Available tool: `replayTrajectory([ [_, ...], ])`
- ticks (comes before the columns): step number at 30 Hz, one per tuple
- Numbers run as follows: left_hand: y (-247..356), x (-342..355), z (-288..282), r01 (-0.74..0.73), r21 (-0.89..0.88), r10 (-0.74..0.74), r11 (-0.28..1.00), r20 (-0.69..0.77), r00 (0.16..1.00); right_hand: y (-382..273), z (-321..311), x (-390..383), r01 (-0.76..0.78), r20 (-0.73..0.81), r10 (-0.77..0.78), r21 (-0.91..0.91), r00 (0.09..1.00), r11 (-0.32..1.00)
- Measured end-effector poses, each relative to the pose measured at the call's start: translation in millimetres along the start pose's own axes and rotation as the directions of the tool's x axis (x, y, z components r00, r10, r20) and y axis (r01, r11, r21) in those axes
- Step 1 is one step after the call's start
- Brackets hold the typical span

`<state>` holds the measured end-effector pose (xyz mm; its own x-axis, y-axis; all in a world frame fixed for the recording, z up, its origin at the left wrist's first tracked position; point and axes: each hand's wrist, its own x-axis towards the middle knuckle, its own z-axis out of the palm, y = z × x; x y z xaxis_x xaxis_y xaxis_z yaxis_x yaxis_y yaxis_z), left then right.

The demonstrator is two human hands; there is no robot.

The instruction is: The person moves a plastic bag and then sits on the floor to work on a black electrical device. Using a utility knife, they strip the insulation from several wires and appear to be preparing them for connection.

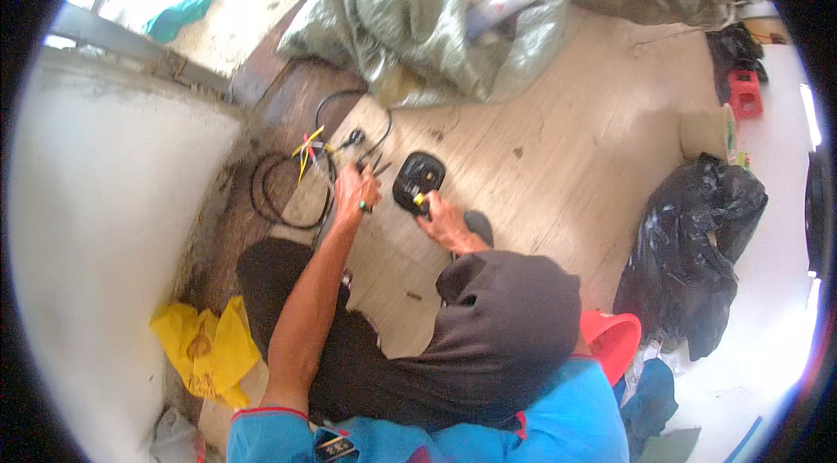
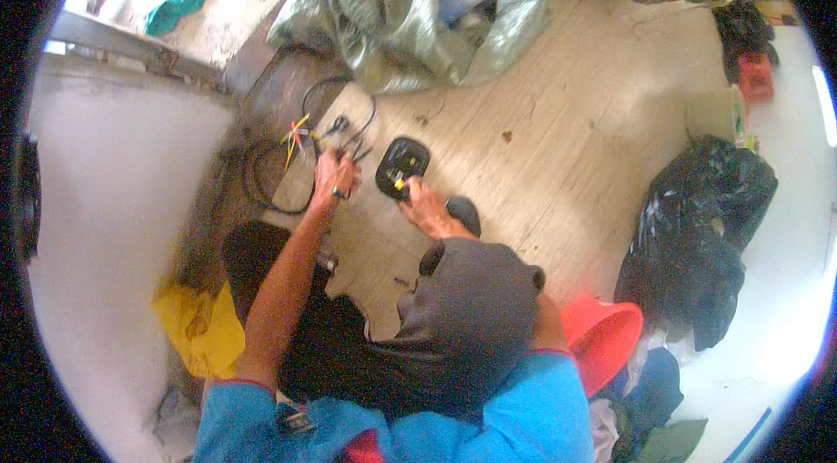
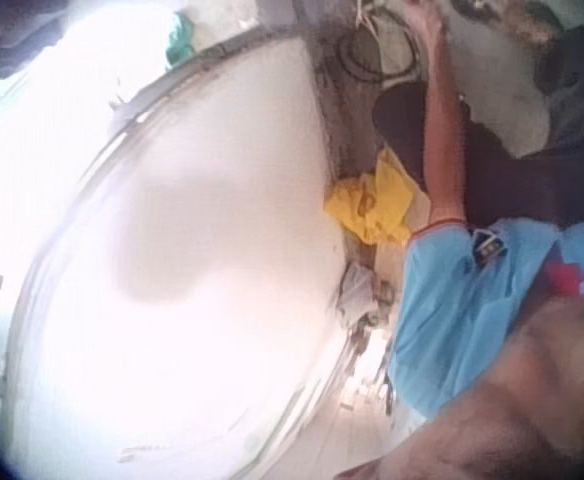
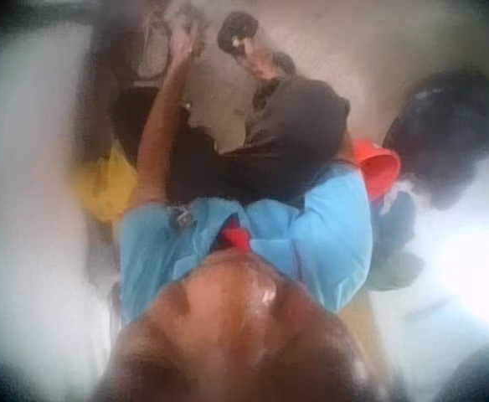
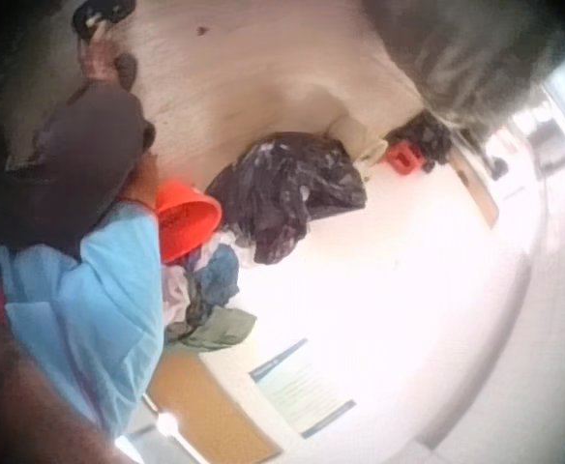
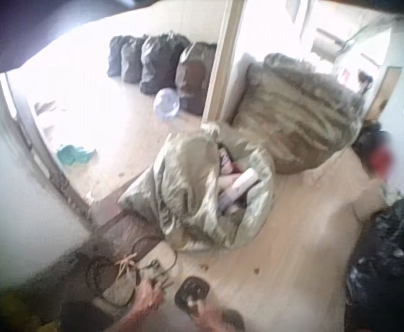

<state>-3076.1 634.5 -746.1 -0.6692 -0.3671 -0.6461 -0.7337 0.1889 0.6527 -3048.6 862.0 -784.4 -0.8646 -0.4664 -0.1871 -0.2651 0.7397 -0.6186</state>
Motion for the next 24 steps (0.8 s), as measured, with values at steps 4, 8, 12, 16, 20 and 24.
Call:
replayTrajectory([
  [4, 12.9, -7.5, -1.8, 0.028, -0.156, -0.029, 0.987, -0.005, 1.000, 0.8, -6.3, -0.5, -0.109, -0.017, 0.112, 0.111, 0.994, 0.988],
  [8, 22.2, -3.6, -6.8, 0.001, -0.300, -0.004, 0.954, -0.009, 1.000, -11.1, -46.2, -9.9, -0.094, -0.190, 0.152, 0.281, 0.970, 0.955],
  [12, 33.2, -0.4, -9.2, -0.103, -0.431, 0.140, 0.897, 0.054, 0.989, -32.2, -116.7, -12.0, -0.203, -0.118, 0.420, 0.739, 0.900, 0.643],
  [16, 42.9, -3.2, -4.9, -0.132, -0.420, 0.175, 0.898, 0.067, 0.982, -54.8, -210.7, -7.8, -0.161, -0.258, 0.471, 0.715, 0.844, 0.681],
  [20, 46.5, -6.6, 8.2, -0.111, -0.388, 0.165, 0.915, 0.109, 0.980, -71.7, -281.0, 48.7, 0.188, -0.493, 0.316, 0.731, 0.811, 0.657],
  [24, 46.0, -7.3, 19.7, -0.106, -0.388, 0.175, 0.916, 0.147, 0.974, -58.5, -302.6, 157.0, 0.328, -0.508, 0.329, 0.819, 0.796, 0.471],
])
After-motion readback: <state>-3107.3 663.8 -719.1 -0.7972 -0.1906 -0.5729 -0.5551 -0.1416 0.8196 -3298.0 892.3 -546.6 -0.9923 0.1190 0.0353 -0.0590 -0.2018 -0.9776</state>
